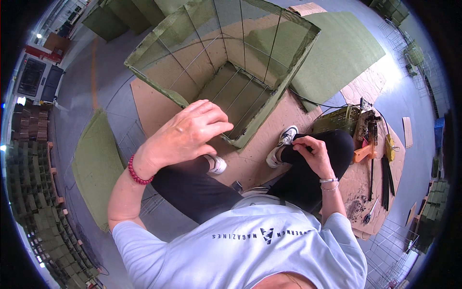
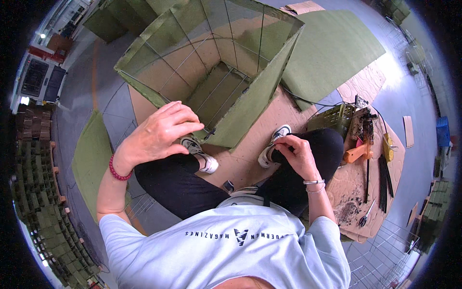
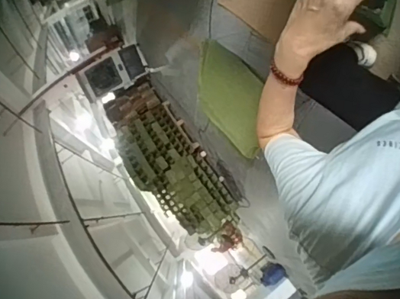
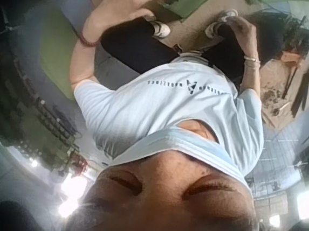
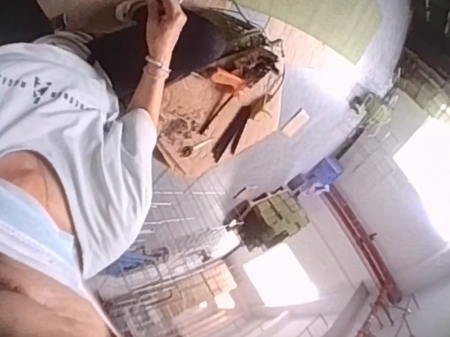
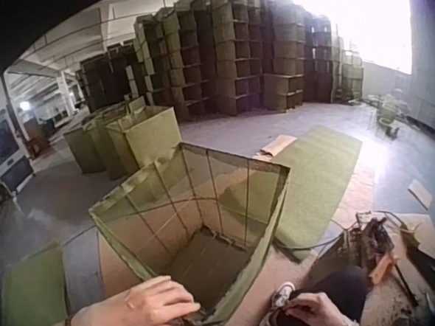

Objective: Assembling wire mesh bins by applying hot glue to the edges and securing green fabric liners.

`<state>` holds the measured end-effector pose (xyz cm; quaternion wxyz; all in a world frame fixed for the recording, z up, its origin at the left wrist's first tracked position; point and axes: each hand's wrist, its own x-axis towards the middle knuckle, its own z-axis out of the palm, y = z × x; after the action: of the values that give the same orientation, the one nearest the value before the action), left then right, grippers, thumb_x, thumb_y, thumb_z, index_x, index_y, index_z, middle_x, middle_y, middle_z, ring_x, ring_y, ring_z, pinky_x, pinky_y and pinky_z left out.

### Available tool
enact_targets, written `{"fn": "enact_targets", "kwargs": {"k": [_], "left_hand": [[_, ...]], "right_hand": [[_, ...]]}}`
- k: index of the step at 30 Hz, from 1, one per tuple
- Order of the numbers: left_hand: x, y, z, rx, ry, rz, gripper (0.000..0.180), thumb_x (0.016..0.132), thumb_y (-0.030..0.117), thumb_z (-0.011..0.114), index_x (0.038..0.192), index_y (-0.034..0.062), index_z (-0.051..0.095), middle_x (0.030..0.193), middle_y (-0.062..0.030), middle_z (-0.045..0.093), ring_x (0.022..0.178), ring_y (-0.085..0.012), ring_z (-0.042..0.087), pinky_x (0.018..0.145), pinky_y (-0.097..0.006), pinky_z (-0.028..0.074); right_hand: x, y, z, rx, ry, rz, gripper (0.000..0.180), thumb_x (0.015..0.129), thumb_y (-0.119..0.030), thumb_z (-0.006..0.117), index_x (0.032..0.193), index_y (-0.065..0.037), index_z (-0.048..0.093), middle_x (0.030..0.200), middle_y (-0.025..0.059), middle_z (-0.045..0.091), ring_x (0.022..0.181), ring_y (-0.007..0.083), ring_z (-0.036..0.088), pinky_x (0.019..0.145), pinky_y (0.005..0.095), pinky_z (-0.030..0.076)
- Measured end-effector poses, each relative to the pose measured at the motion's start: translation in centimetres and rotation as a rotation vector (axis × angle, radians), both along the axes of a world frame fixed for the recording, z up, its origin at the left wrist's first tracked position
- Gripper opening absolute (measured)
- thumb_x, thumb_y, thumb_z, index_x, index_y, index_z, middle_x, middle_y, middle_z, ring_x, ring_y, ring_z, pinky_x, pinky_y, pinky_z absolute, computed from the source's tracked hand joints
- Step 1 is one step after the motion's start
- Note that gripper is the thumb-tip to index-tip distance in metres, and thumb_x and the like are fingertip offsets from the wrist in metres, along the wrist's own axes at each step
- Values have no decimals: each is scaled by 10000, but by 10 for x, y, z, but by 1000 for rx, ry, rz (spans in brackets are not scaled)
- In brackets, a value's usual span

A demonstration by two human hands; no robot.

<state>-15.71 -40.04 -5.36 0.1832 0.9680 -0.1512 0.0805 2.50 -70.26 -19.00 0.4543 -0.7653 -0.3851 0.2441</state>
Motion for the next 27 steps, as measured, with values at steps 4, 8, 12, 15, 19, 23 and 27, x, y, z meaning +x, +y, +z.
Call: {"fn": "enact_targets", "kwargs": {"k": [4,8,12,15,19,23,27], "left_hand": [[3,0,-21,-38,69,-101,268,644,115,771,838,8,621,823,-63,584,912,-259,572,916,-389,458],[4,2,-27,34,125,-105,264,653,163,778,802,18,615,810,-61,575,917,-252,574,917,-383,460],[3,-5,-19,42,72,-82,264,688,198,782,798,21,620,795,-76,564,882,-261,570,916,-404,462],[1,-15,-20,30,2,6,270,694,215,785,779,23,616,780,-82,558,855,-269,567,927,-421,457],[0,-24,-32,68,-80,101,308,690,276,790,748,35,608,754,-79,556,837,-268,570,959,-431,447],[-5,-20,-34,42,-33,111,337,684,315,788,786,37,629,793,-80,584,870,-274,584,988,-449,441],[-11,-4,-18,56,-132,147,365,692,308,782,890,28,659,884,-85,617,940,-279,599,1030,-462,425]], "right_hand": [[1,2,-1,-22,-11,12,134,848,-23,675,980,-5,684,865,91,692,777,157,649,695,280,501],[-1,0,-1,-9,-10,8,136,849,-31,672,982,-11,686,857,90,685,768,157,645,666,284,497],[-2,0,-2,5,-40,10,133,848,-38,671,979,-16,686,854,96,682,761,179,649,650,296,495],[-1,1,-1,-14,-74,27,133,840,-36,672,971,-16,683,853,108,679,760,205,654,649,307,496],[-2,3,-1,-29,-95,33,136,832,-36,673,966,-13,680,846,120,672,760,226,655,650,316,498],[-1,1,-4,2,-104,39,146,825,-27,671,970,-8,675,838,124,666,760,241,654,637,319,498],[-3,1,0,-39,-85,22,148,819,-13,666,967,-1,670,836,128,663,763,254,655,649,325,502]]}}
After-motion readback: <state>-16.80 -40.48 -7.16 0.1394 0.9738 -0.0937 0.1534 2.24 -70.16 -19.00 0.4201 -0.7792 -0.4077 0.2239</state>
